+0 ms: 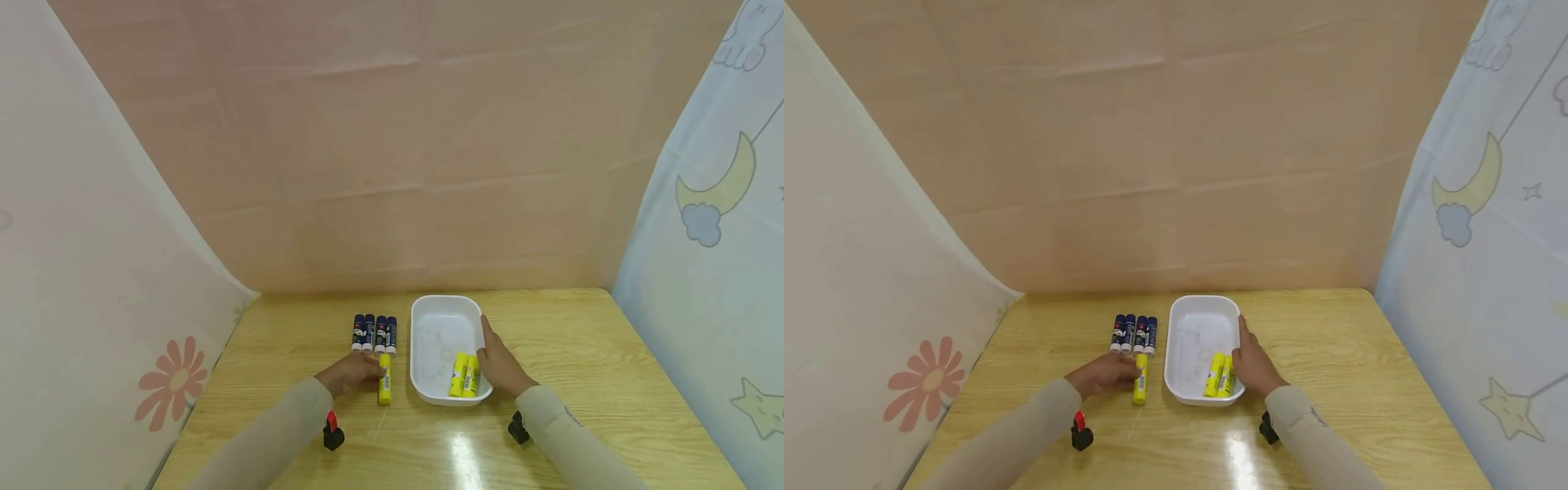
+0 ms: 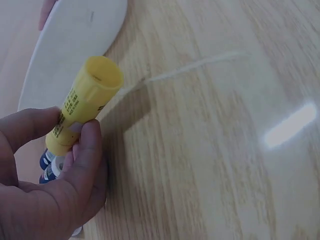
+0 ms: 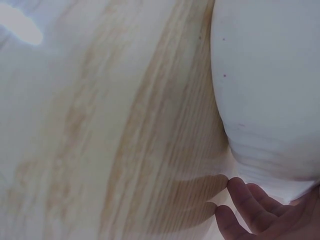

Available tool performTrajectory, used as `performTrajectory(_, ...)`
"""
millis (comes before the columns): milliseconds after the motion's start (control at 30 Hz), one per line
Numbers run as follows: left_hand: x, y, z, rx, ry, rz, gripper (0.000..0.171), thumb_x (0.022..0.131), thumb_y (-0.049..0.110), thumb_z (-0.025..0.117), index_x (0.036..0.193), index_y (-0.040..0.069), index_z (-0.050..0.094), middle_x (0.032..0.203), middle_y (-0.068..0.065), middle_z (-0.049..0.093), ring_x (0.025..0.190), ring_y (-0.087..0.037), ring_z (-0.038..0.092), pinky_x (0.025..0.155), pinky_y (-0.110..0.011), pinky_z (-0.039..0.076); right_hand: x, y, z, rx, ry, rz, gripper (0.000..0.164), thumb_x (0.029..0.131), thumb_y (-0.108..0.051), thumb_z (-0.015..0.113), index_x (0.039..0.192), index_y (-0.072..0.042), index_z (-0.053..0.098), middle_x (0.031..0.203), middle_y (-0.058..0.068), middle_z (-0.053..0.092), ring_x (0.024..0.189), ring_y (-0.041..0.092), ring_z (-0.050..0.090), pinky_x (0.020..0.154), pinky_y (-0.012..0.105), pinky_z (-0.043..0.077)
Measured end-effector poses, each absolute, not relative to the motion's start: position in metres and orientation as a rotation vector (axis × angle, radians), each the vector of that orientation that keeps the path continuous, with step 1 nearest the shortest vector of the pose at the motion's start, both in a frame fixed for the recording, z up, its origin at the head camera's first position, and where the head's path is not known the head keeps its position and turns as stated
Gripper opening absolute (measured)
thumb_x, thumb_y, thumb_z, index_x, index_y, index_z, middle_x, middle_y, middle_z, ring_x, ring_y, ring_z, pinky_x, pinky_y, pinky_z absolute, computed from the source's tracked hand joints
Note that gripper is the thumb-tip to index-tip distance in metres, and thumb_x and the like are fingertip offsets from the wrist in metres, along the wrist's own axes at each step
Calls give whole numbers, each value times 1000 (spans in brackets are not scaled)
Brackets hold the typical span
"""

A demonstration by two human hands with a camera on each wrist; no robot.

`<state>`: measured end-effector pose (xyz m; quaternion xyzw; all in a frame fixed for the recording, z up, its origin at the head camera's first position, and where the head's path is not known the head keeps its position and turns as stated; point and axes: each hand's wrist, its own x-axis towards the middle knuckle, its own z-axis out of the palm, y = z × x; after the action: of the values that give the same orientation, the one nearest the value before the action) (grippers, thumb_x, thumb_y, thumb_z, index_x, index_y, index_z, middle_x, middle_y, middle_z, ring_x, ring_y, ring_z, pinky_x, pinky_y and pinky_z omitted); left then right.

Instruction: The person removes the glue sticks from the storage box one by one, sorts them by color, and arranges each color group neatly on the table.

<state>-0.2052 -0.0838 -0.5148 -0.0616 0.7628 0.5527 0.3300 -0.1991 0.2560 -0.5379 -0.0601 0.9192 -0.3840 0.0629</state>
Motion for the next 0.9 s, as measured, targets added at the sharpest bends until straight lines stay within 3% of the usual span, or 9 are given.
performTrajectory(333, -205, -84, -515, -140, 2077, 1326, 47, 89, 21, 73, 124, -6, 57, 104, -11, 65, 93, -22, 66, 86, -38, 55, -199, 254, -536, -213, 2781, -1170, 67, 102, -7, 34, 155, -5, -8, 150, 37, 19, 133, 48, 34, 103, 60, 36)
performTrajectory(633, -206, -76, -517, -156, 2105, 1332, 47, 88, 13, 73, 124, -10, 54, 104, -14, 62, 89, -22, 66, 80, -35, 57, -199, 255, -532, -211, 2760, -1169, 68, 101, -6, 33, 154, -5, -10, 151, 38, 16, 135, 50, 29, 106, 61, 31)
performTrajectory(900, -206, -72, -520, -159, 2165, 1279, 43, 87, 15, 74, 120, -7, 58, 100, -12, 63, 85, -19, 65, 78, -32, 57, -198, 256, -533, -195, 2746, -1188, 67, 102, -6, 32, 154, -5, -10, 151, 37, 14, 136, 50, 26, 106, 62, 30)
